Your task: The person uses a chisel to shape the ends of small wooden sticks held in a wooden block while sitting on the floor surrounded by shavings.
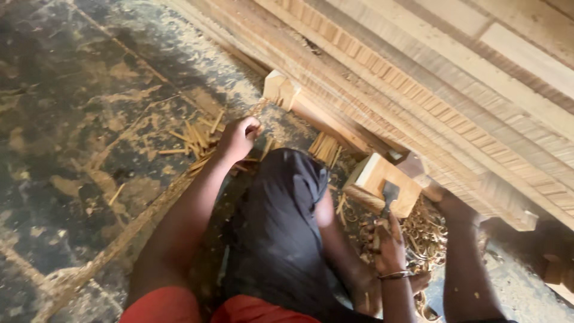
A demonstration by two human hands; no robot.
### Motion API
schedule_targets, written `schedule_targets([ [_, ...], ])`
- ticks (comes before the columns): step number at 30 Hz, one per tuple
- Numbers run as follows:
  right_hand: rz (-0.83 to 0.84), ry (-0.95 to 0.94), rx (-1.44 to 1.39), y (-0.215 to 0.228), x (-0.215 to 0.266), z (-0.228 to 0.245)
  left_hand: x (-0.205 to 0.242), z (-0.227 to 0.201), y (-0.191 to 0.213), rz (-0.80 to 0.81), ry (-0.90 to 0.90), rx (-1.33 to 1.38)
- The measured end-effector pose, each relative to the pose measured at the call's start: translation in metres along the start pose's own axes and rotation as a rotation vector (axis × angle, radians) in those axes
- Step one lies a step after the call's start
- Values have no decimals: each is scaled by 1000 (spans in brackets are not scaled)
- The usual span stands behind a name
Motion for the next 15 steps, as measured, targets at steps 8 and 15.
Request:
schedule_targets([
  [8,-63,-48,-86,-5,16,7,-33,-98,-86,96,310,902],
  [15,8,5,-185,-6,11,9,-25,-152,-174,274,602,925],
])
Point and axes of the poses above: each hand's wrist, its own x-axis away from the middle knuckle, its own y-axis out of the back of the hand, z = x × y, the point moved 8 cm from there along -x, towards the middle knuckle, and after that the axes turned 1 degree about z, right-handed, at the moved point
